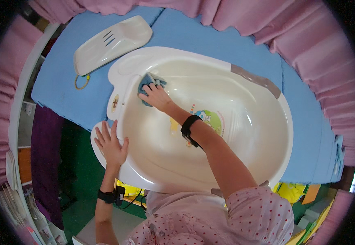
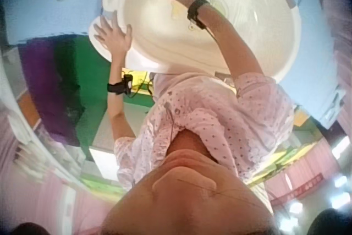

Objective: The person wipes a white baby tub insert and the interior of a white baby tub with a blue cloth by hand, then picks up a circular toy and a green object.

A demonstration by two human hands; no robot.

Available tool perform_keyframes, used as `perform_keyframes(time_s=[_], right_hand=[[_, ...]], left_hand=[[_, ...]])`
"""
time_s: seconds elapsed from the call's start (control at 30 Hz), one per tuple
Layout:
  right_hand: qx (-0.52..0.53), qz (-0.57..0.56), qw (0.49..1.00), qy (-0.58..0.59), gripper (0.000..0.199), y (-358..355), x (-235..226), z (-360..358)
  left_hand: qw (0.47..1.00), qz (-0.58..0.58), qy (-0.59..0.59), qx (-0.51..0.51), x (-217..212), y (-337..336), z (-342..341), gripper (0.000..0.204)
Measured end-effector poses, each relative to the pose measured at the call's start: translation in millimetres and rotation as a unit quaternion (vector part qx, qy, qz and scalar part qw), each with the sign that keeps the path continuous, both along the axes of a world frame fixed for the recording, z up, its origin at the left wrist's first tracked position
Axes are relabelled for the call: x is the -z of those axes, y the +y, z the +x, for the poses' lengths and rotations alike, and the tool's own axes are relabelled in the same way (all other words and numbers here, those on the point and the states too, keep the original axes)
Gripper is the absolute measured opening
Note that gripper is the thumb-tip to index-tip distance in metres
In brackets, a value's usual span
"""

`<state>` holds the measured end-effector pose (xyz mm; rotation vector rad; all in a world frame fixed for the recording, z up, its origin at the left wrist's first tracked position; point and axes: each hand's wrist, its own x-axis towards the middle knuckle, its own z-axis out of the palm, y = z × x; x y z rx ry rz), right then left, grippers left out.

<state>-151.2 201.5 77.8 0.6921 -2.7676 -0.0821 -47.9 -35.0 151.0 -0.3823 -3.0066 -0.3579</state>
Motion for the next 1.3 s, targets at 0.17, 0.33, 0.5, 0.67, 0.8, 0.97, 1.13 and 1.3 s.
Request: perform_keyframes(time_s=[0.17,0.33,0.5,0.67,0.8,0.97,1.13,1.3], right_hand=[[0.175,0.094,0.978,-0.059,0.042,70.1,-5.4,-13.7],[0.199,0.115,0.97,-0.076,0.048,109.7,5.5,13.2],[0.241,0.126,0.959,-0.085,0.039,138.8,16.2,39.8],[0.41,0.088,0.901,-0.115,0.036,198.8,27.8,89.0],[0.619,0.085,0.765,-0.157,0.044,310.7,5.1,169.8],[0.648,0.166,0.725,-0.163,0.055,328.5,-25.1,247.4],[0.638,-0.042,0.714,-0.287,0.052,334.8,3.5,276.8],[0.545,-0.151,0.768,-0.301,0.041,308.6,33.4,260.4]], left_hand=[[1.0,-0.015,0.017,-0.004,-6.4,3.7,-1.5,0.063],[1.0,-0.017,0.024,0.0,-5.1,1.7,-0.9,0.061],[1.0,-0.009,0.021,0.006,-7.2,4.2,-0.6,0.06],[1.0,-0.02,0.018,0.0,-6.7,1.9,1.0,0.06],[0.999,-0.022,0.021,0.012,-5.8,5.0,-1.2,0.062],[0.998,-0.038,0.037,0.014,-0.4,2.1,-1.4,0.061],[0.998,-0.036,0.047,0.027,-1.4,2.9,1.0,0.061],[0.998,-0.046,0.039,0.029,3.6,7.7,-0.9,0.061]])
